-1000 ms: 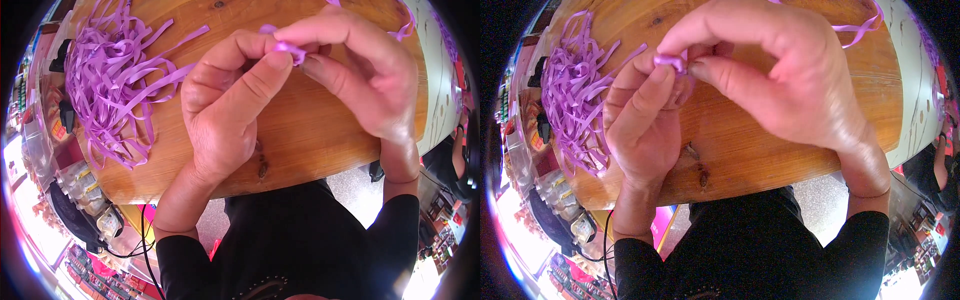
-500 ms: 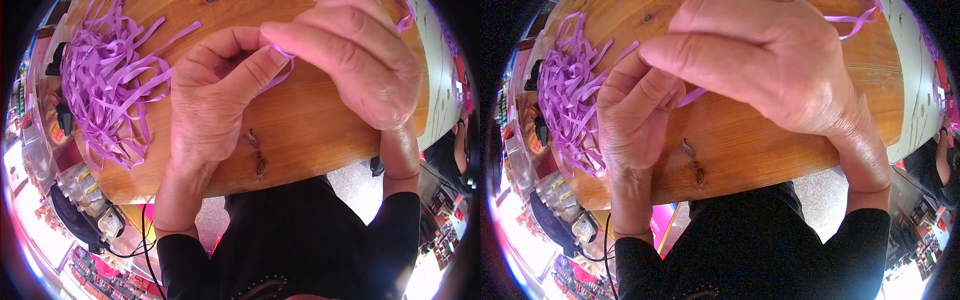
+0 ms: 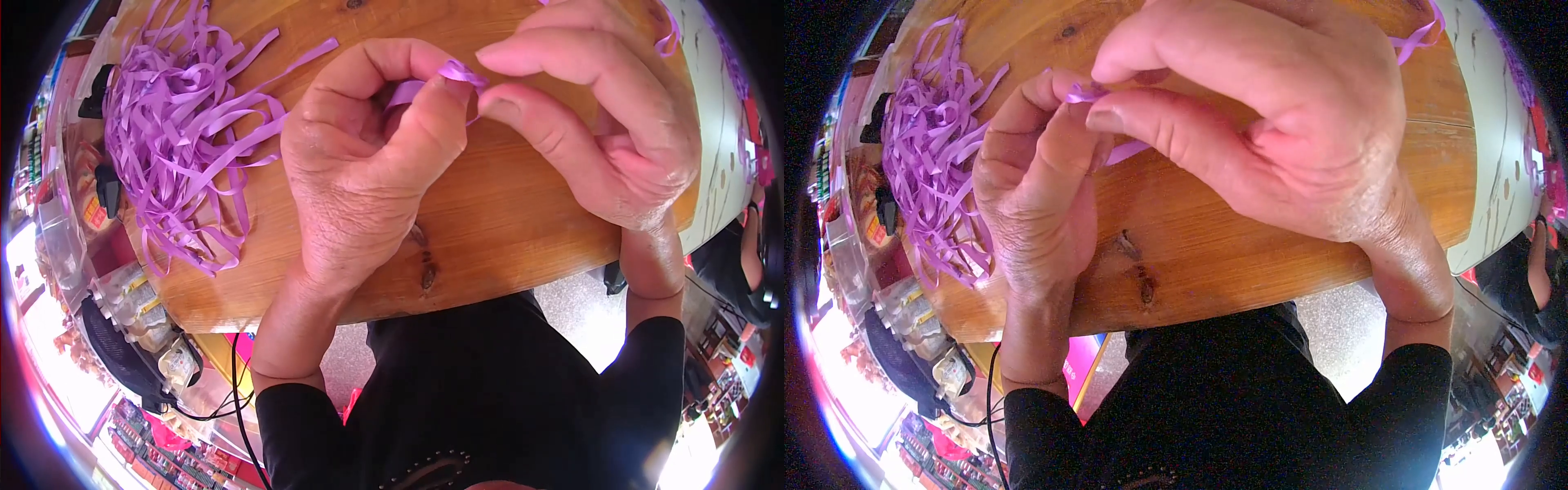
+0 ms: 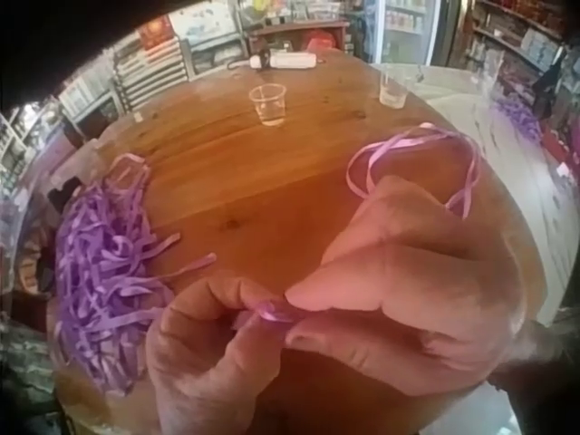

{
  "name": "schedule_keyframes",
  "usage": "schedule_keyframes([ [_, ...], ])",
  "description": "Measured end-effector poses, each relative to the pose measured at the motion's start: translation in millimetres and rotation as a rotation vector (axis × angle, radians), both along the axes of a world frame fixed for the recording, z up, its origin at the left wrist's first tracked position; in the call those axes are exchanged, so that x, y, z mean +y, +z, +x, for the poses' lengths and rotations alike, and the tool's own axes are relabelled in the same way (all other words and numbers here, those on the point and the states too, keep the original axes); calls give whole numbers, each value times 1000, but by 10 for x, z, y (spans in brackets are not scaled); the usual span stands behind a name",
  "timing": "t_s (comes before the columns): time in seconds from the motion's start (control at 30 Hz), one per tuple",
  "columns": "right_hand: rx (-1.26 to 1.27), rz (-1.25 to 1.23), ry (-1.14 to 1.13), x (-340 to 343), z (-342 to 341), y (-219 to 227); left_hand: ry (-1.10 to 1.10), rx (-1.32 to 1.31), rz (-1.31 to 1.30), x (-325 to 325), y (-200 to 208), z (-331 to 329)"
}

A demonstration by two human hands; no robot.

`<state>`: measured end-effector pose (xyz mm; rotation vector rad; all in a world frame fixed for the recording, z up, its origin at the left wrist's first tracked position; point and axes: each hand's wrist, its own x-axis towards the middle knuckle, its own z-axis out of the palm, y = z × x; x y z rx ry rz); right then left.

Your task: Tying knots in purple plastic ribbons to assemble toy components.

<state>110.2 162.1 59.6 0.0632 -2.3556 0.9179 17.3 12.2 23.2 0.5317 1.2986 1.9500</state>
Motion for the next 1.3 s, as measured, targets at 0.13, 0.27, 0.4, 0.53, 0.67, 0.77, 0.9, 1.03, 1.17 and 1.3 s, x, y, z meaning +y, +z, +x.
schedule_keyframes([
  [0.13,-166,-325,12,-23,49,-17,-49,90,8,-21,-21,-19],
  [0.27,-332,-644,22,-27,76,-55,-66,70,37,-20,-59,-46],
  [0.4,-490,-955,27,-22,112,-61,-197,19,202,12,-74,-50],
  [0.53,-420,-1078,81,-93,59,-124,-202,-186,281,-2,-106,-46],
  [0.67,-148,-604,32,-154,14,-117,-203,-146,289,-18,-129,-64],
  [0.77,33,-258,99,-113,18,-107,-211,-161,260,-25,-122,-55],
  [0.9,57,-103,128,-93,11,-77,-156,-187,255,-29,-129,-49],
  [1.03,0,-43,138,-57,7,-29,-167,-212,268,-31,-127,-47],
  [1.17,-27,61,159,-17,54,2,-205,-198,276,-28,-150,-71],
  [1.3,-56,89,139,-25,73,9,-185,-114,224,-21,-132,-61],
])
